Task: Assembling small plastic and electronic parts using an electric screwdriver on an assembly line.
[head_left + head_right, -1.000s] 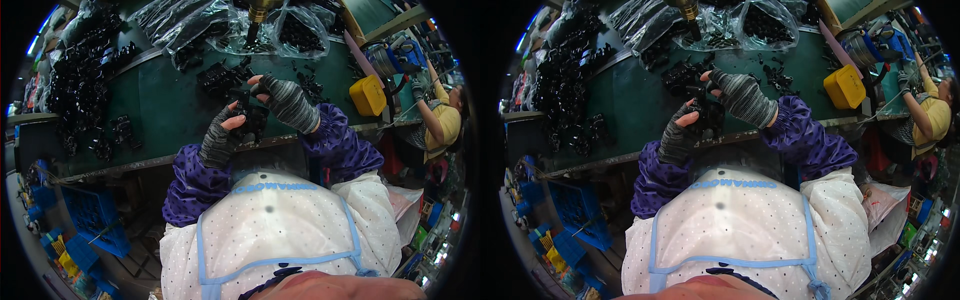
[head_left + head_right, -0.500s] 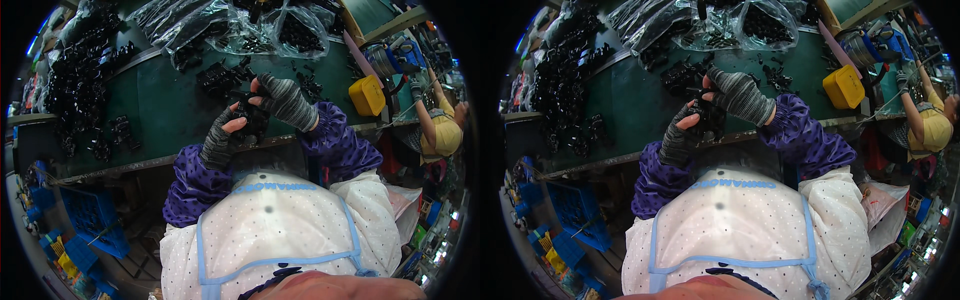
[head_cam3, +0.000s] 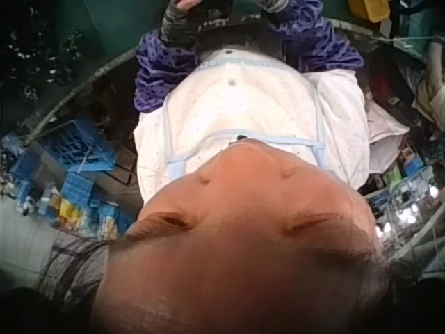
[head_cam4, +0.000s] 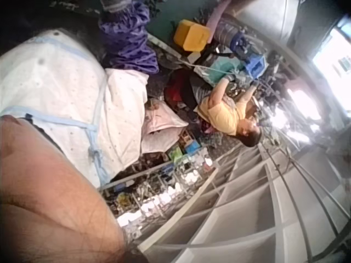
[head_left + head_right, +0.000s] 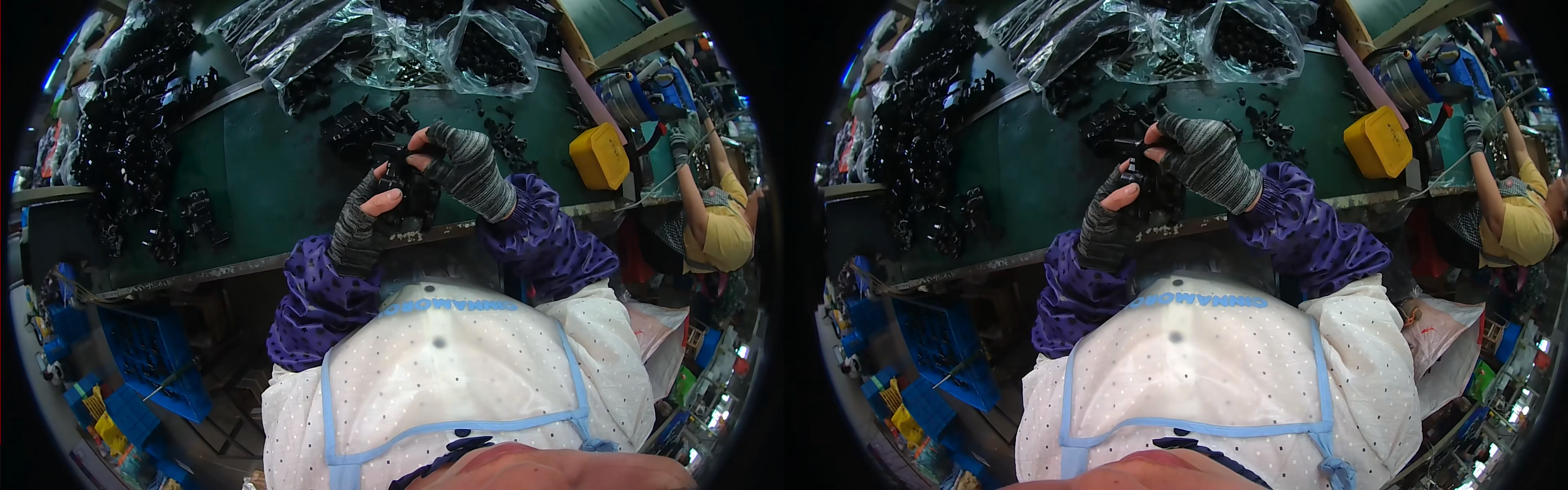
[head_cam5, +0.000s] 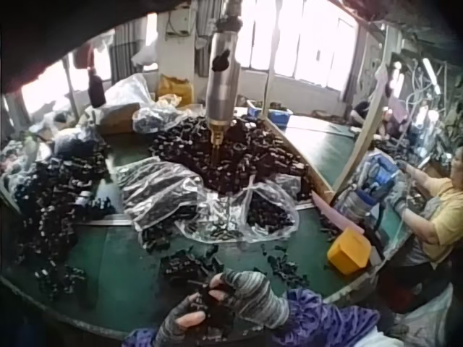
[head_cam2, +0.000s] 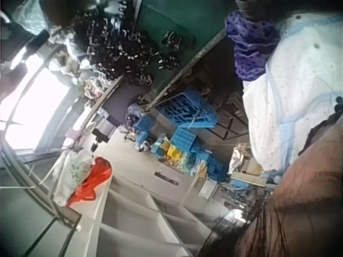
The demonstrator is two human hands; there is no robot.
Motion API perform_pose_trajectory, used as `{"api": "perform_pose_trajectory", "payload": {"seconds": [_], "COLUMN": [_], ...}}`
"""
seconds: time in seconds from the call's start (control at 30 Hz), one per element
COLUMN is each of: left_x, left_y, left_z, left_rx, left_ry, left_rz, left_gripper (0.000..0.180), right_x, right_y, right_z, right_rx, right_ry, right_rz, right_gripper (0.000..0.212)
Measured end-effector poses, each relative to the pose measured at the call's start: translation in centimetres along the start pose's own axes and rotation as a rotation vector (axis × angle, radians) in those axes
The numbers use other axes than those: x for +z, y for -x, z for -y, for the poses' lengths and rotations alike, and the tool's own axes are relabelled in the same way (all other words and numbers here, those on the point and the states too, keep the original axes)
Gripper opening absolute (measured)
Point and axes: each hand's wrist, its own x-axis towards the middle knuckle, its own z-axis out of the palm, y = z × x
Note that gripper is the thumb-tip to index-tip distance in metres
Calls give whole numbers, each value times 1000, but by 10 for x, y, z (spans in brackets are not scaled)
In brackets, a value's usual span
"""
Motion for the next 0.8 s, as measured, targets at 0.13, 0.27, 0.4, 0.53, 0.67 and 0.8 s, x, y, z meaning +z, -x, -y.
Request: {"api": "perform_pose_trajectory", "payload": {"seconds": [0.13, 0.27, 0.4, 0.53, 0.67, 0.8], "left_x": [0, 2, 3, 1, -6, -8], "left_y": [0, 2, 5, 8, 12, 6], "left_z": [1, 3, 0, -6, -3, -3], "left_rx": [25, 22, 40, 14, 56, 44], "left_ry": [-24, -45, -149, -302, -138, -136], "left_rz": [8, -32, -60, -151, 3, -13], "left_gripper": [45, 47, 48, 48, 47, 46], "right_x": [2, 2, -12, -29, -46, -45], "right_y": [1, -1, -21, -41, -32, -1], "right_z": [-5, -1, 2, -6, -3, 9], "right_rx": [-78, -61, 22, -166, -45, 309], "right_ry": [27, 47, 28, 224, -3, 40], "right_rz": [11, -1, 221, 455, 450, 538], "right_gripper": [18, 17, 21, 34, 57, 68]}}
